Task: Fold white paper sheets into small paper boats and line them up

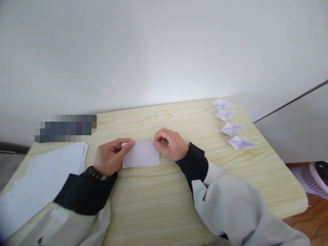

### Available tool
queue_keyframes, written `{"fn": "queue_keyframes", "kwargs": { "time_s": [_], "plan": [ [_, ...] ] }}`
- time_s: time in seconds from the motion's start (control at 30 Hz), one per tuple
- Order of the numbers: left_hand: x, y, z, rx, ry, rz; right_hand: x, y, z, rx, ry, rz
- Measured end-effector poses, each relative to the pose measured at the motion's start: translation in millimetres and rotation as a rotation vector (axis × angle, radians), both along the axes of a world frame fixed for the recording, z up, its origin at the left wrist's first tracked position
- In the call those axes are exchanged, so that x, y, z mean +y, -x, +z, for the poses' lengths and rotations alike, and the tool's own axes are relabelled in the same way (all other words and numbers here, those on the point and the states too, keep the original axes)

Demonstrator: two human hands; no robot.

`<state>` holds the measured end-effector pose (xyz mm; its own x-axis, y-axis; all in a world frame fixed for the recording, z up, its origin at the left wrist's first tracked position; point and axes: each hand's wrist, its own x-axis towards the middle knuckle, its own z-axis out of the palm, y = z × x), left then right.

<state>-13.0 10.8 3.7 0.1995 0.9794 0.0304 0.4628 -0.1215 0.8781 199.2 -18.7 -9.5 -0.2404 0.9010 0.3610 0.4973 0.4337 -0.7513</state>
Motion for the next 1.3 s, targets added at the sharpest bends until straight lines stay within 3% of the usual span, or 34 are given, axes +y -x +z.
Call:
{"fn": "queue_keyframes", "kwargs": {
  "time_s": [0.23, 0.43, 0.57, 0.67, 0.77, 0.93, 1.13, 1.3],
  "plan": [
    [6.7, 5.2, -2.8, -0.039, -0.043, 0.143, 5.2, -19.8, -6.0, 0.083, 0.021, -0.076],
    [1.0, -1.9, -2.8, -0.016, -0.059, 0.008, -2.0, -4.5, -2.6, 0.095, 0.023, -0.127],
    [-2.6, -5.3, -0.5, -0.030, -0.083, -0.064, -8.3, 10.6, -0.6, 0.000, -0.013, -0.072],
    [-5.5, -8.8, 2.8, -0.048, -0.075, -0.195, -9.9, 15.8, -1.1, -0.048, -0.125, -0.028],
    [-7.5, -12.2, 4.9, -0.061, -0.072, -0.237, -10.0, 16.0, -1.5, -0.033, -0.210, -0.012],
    [-7.4, -11.8, 4.0, -0.003, -0.106, -0.199, -9.8, 13.2, -0.6, -0.029, -0.262, -0.027],
    [-0.4, -3.0, 0.0, 0.160, -0.160, -0.065, -4.8, -2.1, -0.9, -0.007, -0.205, -0.077],
    [7.7, 3.3, -0.9, 0.028, -0.123, 0.018, 1.2, -16.8, -3.3, 0.019, -0.161, -0.224]
  ]
}}
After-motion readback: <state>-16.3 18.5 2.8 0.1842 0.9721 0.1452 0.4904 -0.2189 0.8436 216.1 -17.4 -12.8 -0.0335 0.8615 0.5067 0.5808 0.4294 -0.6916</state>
